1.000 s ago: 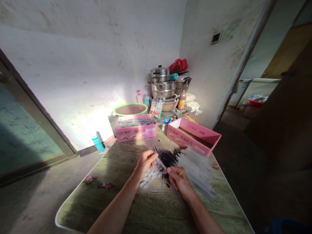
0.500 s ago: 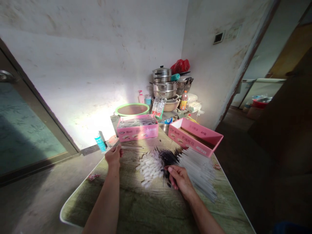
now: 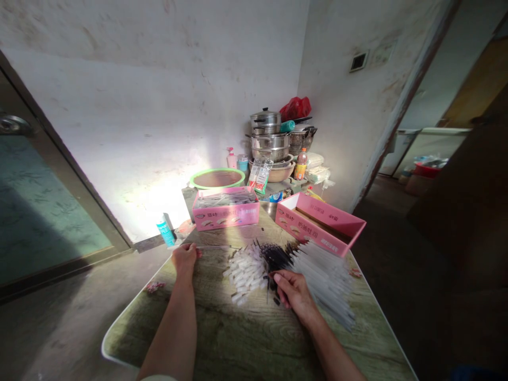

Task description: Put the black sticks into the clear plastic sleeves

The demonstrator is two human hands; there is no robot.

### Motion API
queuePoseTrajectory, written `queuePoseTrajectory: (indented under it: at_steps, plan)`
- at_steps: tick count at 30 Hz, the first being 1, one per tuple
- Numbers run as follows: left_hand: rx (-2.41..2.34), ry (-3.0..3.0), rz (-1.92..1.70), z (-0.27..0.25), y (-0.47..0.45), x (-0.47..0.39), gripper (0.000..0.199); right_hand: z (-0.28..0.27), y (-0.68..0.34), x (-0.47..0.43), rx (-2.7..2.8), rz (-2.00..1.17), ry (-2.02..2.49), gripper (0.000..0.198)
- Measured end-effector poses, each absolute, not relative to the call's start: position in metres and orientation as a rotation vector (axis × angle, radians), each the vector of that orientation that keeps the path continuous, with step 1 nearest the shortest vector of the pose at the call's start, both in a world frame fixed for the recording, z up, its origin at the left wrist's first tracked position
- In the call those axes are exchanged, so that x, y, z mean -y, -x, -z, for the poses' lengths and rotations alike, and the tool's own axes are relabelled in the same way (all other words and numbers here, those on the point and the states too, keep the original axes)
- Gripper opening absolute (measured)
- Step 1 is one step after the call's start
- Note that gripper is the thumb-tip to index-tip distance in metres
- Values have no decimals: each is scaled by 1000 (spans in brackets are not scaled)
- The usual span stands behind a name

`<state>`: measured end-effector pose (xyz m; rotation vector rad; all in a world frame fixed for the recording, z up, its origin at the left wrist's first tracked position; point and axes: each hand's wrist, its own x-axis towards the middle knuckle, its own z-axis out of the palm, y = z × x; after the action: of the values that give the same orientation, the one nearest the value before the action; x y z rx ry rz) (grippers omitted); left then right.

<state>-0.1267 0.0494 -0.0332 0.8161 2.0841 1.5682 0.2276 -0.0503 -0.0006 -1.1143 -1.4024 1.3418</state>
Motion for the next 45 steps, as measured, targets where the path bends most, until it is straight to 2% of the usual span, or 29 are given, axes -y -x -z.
queuePoseTrajectory:
  at_steps: [5, 8, 12, 16, 20, 29, 35, 40, 45]
  plan:
    - [-2065, -782, -1633, 30, 126, -51, 24, 3, -228, 50, 1413, -1335, 1112, 45]
    - [-2097, -738, -1805, 22, 125, -50, 31, 3, -229, 49, 1435, -1259, 1119, 43]
    - [-2077, -749, -1958, 7, 114, -47, 31, -1, -237, 48, 1376, -909, 1206, 41]
    - [-2003, -1001, -1794, -1, 88, -45, 28, -3, -257, 42, 1358, -434, 1362, 39]
    - [-1939, -1288, -1631, -5, 59, -43, 24, 1, -271, 36, 1495, -200, 1571, 39]
    - [-1788, -1495, -1568, -1, 32, -38, 22, -2, -253, 43, 1961, -53, 1779, 25]
    - [-1591, -1902, -1524, -9, 10, -29, 18, -4, -251, 43, 2006, -6, 1828, 24]
    - [-1202, -2307, -1260, -20, -20, -11, 23, -9, -259, 41, 1836, 109, 2065, 25]
    - [-1144, -2484, -1015, -11, -36, -6, 28, -18, -267, 41, 1747, 143, 2226, 26]
